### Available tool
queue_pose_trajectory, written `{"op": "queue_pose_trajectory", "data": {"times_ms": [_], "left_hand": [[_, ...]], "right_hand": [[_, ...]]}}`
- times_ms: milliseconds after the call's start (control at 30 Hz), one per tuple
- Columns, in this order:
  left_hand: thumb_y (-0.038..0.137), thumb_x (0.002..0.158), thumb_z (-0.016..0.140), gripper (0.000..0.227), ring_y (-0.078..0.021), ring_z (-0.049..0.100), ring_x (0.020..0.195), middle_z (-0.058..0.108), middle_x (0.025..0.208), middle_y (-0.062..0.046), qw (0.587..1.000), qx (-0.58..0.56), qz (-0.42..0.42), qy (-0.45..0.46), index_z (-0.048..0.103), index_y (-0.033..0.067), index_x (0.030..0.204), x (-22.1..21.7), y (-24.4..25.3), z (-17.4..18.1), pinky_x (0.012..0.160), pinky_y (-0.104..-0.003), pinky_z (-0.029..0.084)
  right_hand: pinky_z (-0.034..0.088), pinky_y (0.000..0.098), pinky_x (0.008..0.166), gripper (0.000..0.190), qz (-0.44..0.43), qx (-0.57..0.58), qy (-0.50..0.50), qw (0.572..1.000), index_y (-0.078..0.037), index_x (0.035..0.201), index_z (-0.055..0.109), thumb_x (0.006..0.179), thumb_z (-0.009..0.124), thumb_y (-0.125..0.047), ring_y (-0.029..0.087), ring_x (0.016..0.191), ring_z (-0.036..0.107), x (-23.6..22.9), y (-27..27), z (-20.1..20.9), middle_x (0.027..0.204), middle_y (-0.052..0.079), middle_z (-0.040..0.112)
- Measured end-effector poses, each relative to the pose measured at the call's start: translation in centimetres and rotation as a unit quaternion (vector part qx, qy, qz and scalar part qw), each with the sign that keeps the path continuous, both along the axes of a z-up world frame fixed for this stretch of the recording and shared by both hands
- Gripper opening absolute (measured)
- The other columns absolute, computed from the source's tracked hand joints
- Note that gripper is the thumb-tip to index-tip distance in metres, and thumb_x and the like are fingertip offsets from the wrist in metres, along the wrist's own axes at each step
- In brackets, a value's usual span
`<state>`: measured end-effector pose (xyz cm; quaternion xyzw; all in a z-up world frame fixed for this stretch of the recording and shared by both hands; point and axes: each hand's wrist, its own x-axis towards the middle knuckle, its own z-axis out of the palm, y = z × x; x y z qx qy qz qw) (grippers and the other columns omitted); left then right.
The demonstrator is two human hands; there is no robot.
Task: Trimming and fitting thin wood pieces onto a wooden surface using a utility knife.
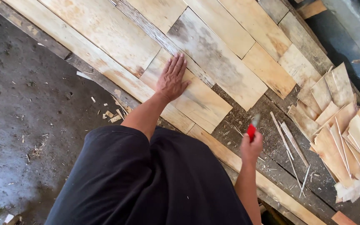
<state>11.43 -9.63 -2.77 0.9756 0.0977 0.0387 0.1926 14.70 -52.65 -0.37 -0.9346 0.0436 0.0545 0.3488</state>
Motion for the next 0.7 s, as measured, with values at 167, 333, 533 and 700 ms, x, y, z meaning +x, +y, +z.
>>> {"op": "queue_pose_trajectory", "data": {"times_ms": [167,333,533,700], "left_hand": [[0.054,0.103,0.049,0.085,-0.0316,0.010,0.160,0.015,0.172,-0.017,1.000,0.005,-0.001,-0.002,0.024,-0.0015,0.162,0.0,0.0,0.3,0.130,-0.045,0.008],[0.051,0.105,0.051,0.072,-0.0346,0.010,0.159,0.014,0.171,-0.018,1.000,-0.021,-0.005,-0.015,0.030,0.0115,0.162,0.0,0.1,0.6,0.129,-0.047,0.008],[0.042,0.103,0.057,0.057,-0.0401,0.011,0.159,0.014,0.171,-0.022,0.998,-0.037,-0.015,-0.045,0.046,0.0284,0.158,-0.2,0.3,0.9,0.129,-0.052,0.009],[0.042,0.103,0.057,0.056,-0.0384,0.012,0.159,0.016,0.171,-0.020,0.998,-0.041,-0.007,-0.043,0.048,0.0269,0.156,0.0,0.2,1.2,0.129,-0.051,0.010]], "right_hand": [[0.054,0.0375,0.071,0.034,0.140,-0.003,0.022,0.990,-0.005,0.118,0.064,0.094,0.070,-0.028,0.021,0.078,0.065,1.3,10.1,3.4,0.089,0.011,0.068],[0.057,0.0466,0.086,0.031,0.395,0.006,-0.096,0.914,-0.008,0.133,0.061,0.105,0.055,-0.020,0.036,0.102,0.070,3.2,15.7,3.9,0.116,0.018,0.072],[0.056,0.0517,0.079,0.029,0.395,-0.181,-0.027,0.900,-0.008,0.130,0.060,0.104,0.054,-0.020,0.037,0.092,0.070,6.4,20.3,4.9,0.109,0.016,0.072],[0.060,0.0446,0.076,0.020,0.426,-0.244,-0.017,0.871,-0.010,0.123,0.062,0.107,0.053,-0.018,0.031,0.091,0.071,8.4,21.9,3.9,0.109,0.012,0.072]]}}
